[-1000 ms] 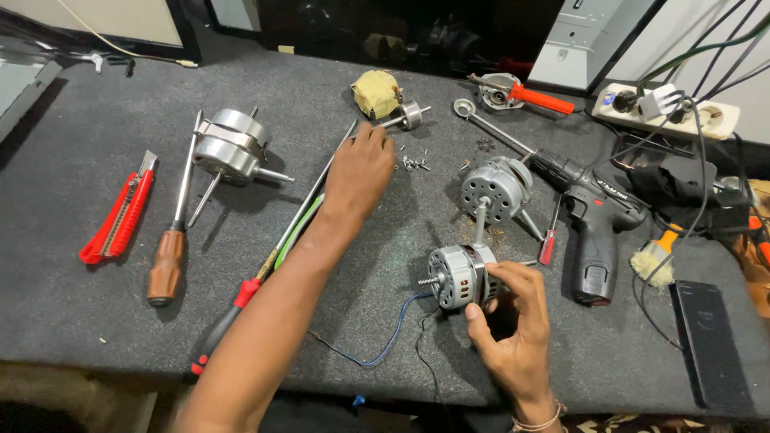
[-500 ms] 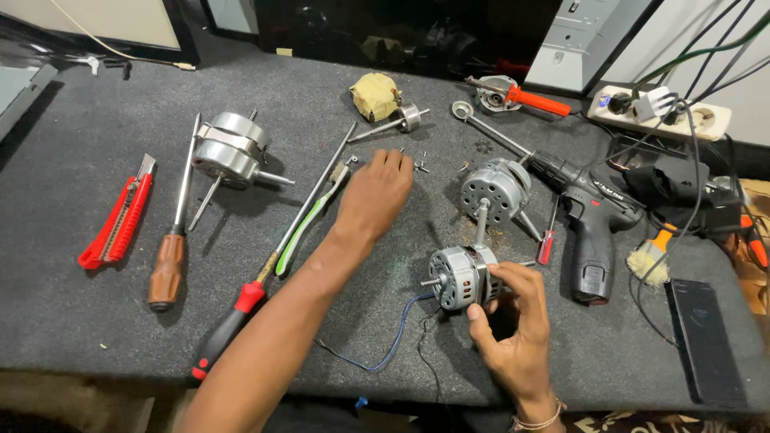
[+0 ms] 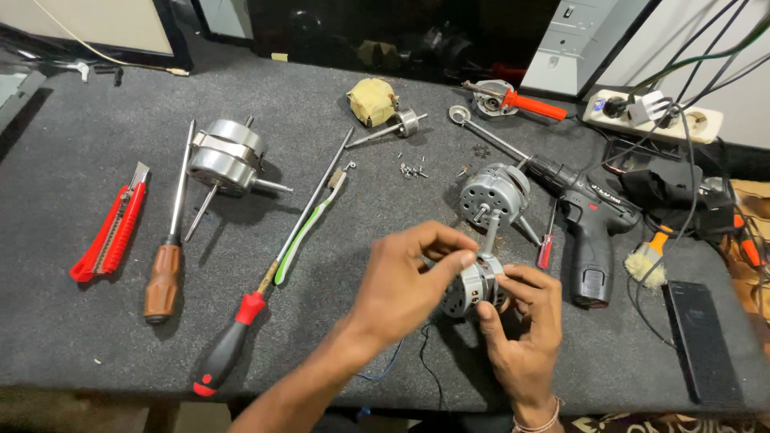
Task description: Disassembling and inspecting a small electric motor on a workbench using hand tools.
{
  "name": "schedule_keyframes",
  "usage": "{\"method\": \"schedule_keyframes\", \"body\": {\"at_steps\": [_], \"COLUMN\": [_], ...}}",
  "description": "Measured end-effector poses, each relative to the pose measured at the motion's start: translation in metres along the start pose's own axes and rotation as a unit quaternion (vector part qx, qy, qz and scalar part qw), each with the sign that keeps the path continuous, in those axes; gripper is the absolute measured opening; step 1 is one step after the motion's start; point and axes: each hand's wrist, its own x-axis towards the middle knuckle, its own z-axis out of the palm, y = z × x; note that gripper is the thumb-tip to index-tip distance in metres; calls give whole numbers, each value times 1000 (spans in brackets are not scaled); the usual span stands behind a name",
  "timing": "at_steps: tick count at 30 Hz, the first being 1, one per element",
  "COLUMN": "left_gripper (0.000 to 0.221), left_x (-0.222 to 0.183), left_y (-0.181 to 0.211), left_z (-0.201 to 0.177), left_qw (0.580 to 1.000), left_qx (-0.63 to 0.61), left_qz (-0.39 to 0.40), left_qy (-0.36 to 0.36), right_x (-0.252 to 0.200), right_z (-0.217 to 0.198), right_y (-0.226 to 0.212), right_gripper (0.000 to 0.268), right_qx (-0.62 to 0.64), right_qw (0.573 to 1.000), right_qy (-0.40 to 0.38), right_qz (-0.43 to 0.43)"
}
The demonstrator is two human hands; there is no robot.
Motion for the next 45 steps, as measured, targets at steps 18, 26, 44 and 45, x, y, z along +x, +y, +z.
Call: {"method": "schedule_keyframes", "body": {"at_steps": [18,26,44,45], "left_gripper": [10,7,9,8], "left_x": [-48,-53,-43,-41], "left_y": [-9,-16,-28,-29], "left_z": [43,42,32,31], "left_qw": [979,980,971,970], "left_qx": [124,82,104,98], "left_qz": [60,65,119,124], "left_qy": [151,168,180,184], "right_x": [0,0,2,-1], "right_z": [2,3,-25,-25], "right_y": [-12,-14,0,-3], "right_gripper": [20,16,13,10], "right_qx": [-8,-4,-78,-76], "right_qw": [996,994,992,993], "right_qy": [49,41,-70,-81], "right_qz": [-69,-101,66,49]}}
